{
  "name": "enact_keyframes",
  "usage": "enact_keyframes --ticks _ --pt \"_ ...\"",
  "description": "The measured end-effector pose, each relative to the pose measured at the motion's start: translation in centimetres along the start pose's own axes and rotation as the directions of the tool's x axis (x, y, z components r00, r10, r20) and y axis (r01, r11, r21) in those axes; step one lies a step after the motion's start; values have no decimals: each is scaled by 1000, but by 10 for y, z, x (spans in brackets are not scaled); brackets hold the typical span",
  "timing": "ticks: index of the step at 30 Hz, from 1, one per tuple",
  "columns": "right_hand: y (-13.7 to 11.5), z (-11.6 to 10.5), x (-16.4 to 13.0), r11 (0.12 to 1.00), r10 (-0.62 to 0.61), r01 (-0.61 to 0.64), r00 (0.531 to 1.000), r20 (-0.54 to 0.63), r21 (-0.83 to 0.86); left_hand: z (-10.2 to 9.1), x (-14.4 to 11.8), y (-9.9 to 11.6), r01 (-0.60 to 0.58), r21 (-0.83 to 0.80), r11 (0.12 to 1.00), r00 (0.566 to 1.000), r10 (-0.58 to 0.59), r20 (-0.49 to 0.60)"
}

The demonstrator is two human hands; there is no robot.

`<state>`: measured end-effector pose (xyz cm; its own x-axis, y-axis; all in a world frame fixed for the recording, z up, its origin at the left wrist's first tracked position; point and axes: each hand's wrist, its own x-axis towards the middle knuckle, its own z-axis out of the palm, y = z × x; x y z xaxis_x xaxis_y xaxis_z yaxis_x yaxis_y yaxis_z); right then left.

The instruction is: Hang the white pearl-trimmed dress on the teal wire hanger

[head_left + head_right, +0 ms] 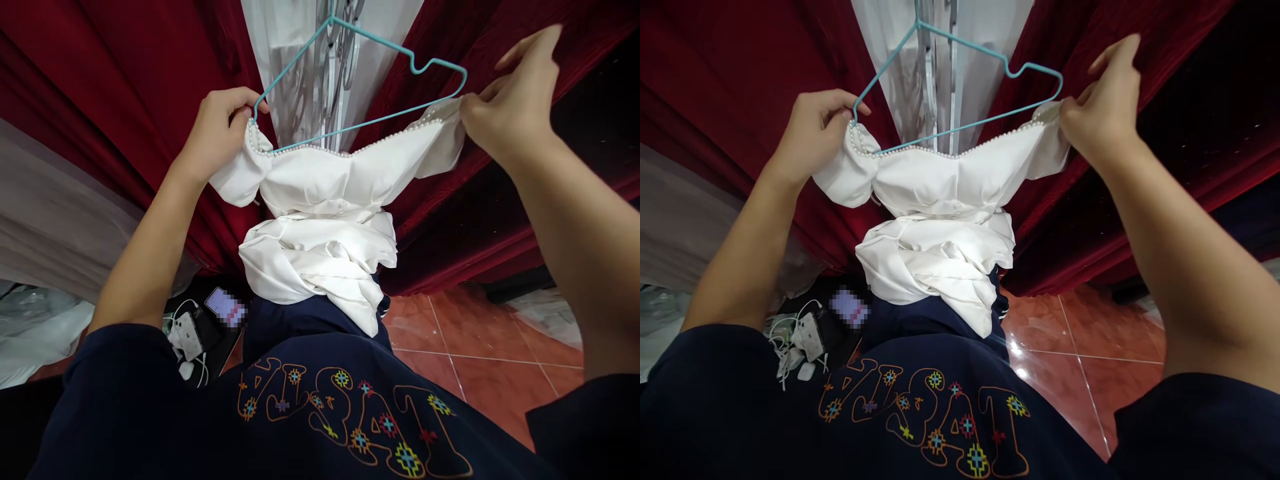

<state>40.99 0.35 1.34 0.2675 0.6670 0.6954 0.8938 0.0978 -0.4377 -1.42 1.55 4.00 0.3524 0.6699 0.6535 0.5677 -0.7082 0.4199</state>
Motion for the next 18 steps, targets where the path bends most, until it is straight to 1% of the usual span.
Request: enact_keyframes --ticks 2,3,5,7,9,11,13,16,18 --pt "-6 -1 11 999 -13 14 1000 -29 36 -4 1 1 37 -2 999 999 -37 14" --pt "-11 -3 15 998 -44 46 998 -33 53 -5 1 1 42 -8 999 999 -42 17" --pt "-22 -4 22 985 -149 151 988 -31 85 -8 1 2 41 -22 999 999 -41 23" --pt "-32 -4 26 962 -246 248 969 -31 113 -10 1 3 48 -25 999 999 -48 16" --pt "-40 -1 28 943 -301 304 953 -42 139 -12 0 3 58 -16 998 998 -58 -4" --pt "-44 1 27 928 -340 343 939 -48 148 -14 0 3 49 2 999 998 -49 -26" --pt "-44 -2 22 918 -368 371 928 -53 141 -16 0 5 36 31 999 999 -35 -30" --pt "-39 -18 12 915 -381 379 925 -18 138 -17 0 7 34 84 996 999 -31 -32" --pt "-35 -30 8 922 -370 365 929 18 125 -14 0 7 -17 119 993 999 23 -50"
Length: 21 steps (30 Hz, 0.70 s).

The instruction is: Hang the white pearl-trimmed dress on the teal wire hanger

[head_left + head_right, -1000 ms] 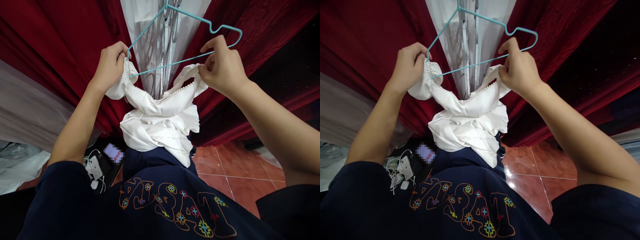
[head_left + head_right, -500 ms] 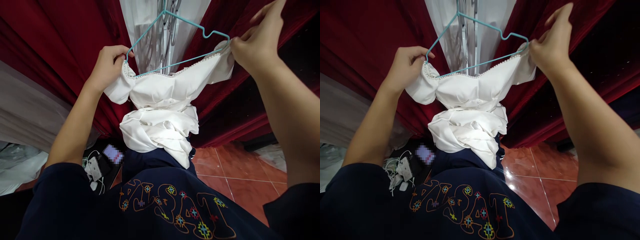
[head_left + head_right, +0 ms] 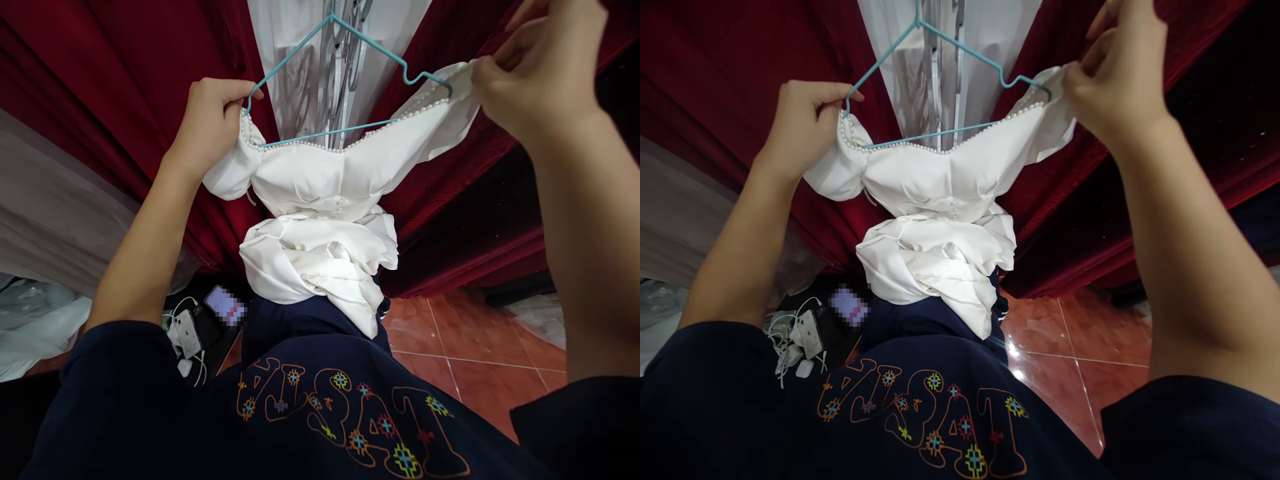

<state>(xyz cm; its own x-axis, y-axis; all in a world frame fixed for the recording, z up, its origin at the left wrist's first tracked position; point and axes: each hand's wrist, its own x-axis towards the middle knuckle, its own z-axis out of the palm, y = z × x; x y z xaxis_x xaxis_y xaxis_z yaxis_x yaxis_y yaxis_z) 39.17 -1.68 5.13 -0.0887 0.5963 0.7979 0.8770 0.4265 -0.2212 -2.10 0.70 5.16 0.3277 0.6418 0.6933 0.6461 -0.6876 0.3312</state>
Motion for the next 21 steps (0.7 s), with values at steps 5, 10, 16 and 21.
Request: enact_keyframes --ticks 5,10,16,21 --pt "-5 1 14 987 2 4 999 -37 160 7 -2 -5 -58 -15 998 998 58 -19" --pt "-23 35 39 937 55 -82 995 87 340 3 5 -4 203 -242 949 979 -205 20" --pt "-33 49 23 803 -42 -45 990 132 594 -1 10 -5 294 -397 869 954 -295 61" --pt "-58 70 -19 878 -323 275 945 61 392 11 14 -23 243 -402 883 964 -265 0"
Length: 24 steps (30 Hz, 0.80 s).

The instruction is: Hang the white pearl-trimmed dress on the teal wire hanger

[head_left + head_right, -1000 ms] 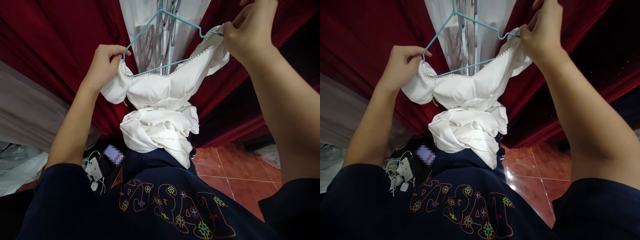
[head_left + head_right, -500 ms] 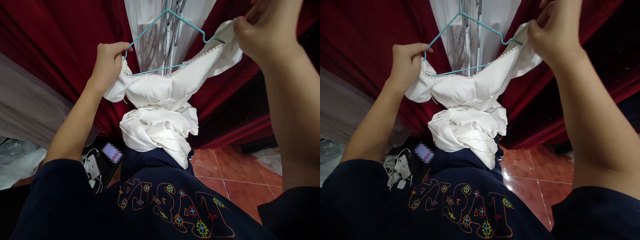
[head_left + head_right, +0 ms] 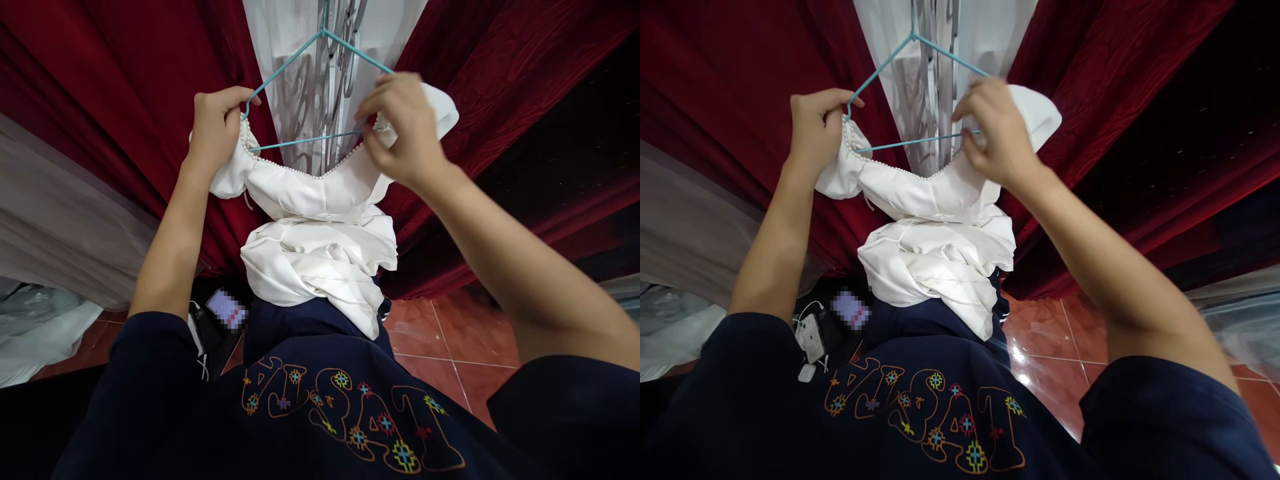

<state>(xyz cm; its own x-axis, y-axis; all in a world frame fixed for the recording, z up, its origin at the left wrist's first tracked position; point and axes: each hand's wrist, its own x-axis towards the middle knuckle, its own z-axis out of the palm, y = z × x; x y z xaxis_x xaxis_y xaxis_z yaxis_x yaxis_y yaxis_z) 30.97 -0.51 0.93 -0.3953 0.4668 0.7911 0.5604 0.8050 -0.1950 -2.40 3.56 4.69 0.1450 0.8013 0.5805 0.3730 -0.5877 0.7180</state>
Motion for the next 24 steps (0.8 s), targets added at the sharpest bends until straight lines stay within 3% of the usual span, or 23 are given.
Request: enact_keyframes --ticks 4,6,8,11,13,15,19,23,24 --pt "-14 48 -12 985 171 -168 979 113 -31 5 0 -13 -153 214 965 987 158 -9" --pt "-15 67 -16 973 207 -195 975 85 -124 10 -7 -17 -189 266 945 969 223 -104" --pt "-15 76 -20 959 233 -225 972 25 -175 20 -20 -18 -229 300 926 904 316 -287" --pt "-18 79 -28 947 276 -288 956 -99 -145 47 -49 -16 -320 251 914 731 407 -547" --pt "-23 77 -33 945 295 -314 940 -173 -95 68 -71 -12 -362 205 909 693 409 -594" --pt "-31 76 -36 943 312 -330 923 -227 -47 86 -90 -8 -314 194 929 712 366 -599" --pt "-52 78 -39 936 338 -353 897 -285 0 103 -110 1 -94 277 956 801 238 -549" --pt "-67 74 -41 935 338 -355 901 -273 -15 101 -108 5 20 379 925 744 240 -624" --pt "-70 71 -41 936 336 -353 905 -261 -18 98 -106 4 43 389 920 751 227 -620"
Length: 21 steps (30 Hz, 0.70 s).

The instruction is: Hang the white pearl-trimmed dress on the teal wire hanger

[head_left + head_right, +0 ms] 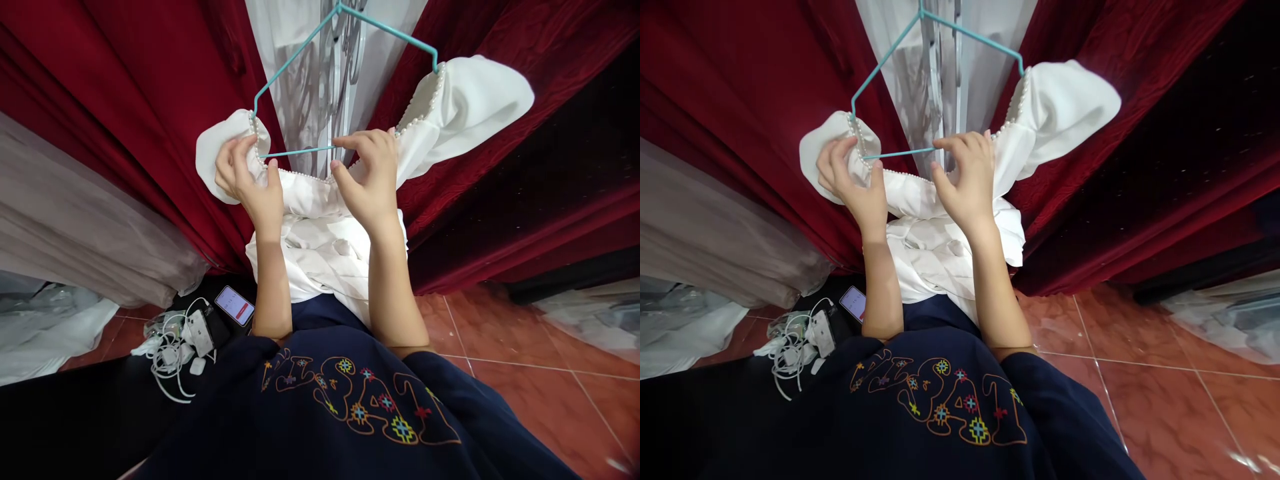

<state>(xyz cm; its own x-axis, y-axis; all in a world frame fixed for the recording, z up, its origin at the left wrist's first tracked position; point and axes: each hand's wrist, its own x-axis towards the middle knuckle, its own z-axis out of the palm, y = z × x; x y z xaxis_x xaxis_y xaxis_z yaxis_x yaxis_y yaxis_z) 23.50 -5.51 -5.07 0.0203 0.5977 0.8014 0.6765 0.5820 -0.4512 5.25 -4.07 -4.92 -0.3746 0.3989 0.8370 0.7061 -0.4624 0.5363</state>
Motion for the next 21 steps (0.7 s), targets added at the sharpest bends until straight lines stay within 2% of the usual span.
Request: enact_keyframes --ticks 4,7,9,11,12,13,14,15,17,18,19,21 --pt "-11 -16 0 1000 2 -3 996 89 16 5 13 -19 38 5 999 983 -38 178" --pt "-22 -23 -1 996 34 -44 991 133 73 8 18 -35 -20 -131 991 987 41 157" --pt "-29 -21 -5 985 79 -89 994 73 149 8 17 -39 -55 -228 972 991 81 107" --pt "-33 -13 -10 950 184 -147 976 -116 275 8 15 -39 -57 -298 953 992 87 87" --pt "-33 -7 -13 915 258 -173 945 -199 363 8 13 -38 -46 -321 946 992 80 94" --pt "-32 0 -15 861 339 -202 912 -230 466 8 12 -37 -36 -335 942 991 76 106" --pt "-30 6 -15 782 416 -242 889 -193 574 8 11 -36 -29 -341 940 990 75 121" --pt "-28 12 -15 681 469 -293 878 -93 671 7 10 -35 -23 -340 940 988 74 136" --pt "-21 22 -9 478 470 -394 870 151 785 5 8 -33 -12 -327 945 985 68 161" --pt "-17 25 -6 409 445 -415 868 220 813 4 7 -31 -13 -318 948 985 66 158" --pt "-13 27 -2 366 425 -411 872 243 835 1 7 -29 -17 -312 950 986 67 151" --pt "-7 29 5 335 415 -364 885 210 869 -5 7 -25 -25 -317 948 987 74 143"
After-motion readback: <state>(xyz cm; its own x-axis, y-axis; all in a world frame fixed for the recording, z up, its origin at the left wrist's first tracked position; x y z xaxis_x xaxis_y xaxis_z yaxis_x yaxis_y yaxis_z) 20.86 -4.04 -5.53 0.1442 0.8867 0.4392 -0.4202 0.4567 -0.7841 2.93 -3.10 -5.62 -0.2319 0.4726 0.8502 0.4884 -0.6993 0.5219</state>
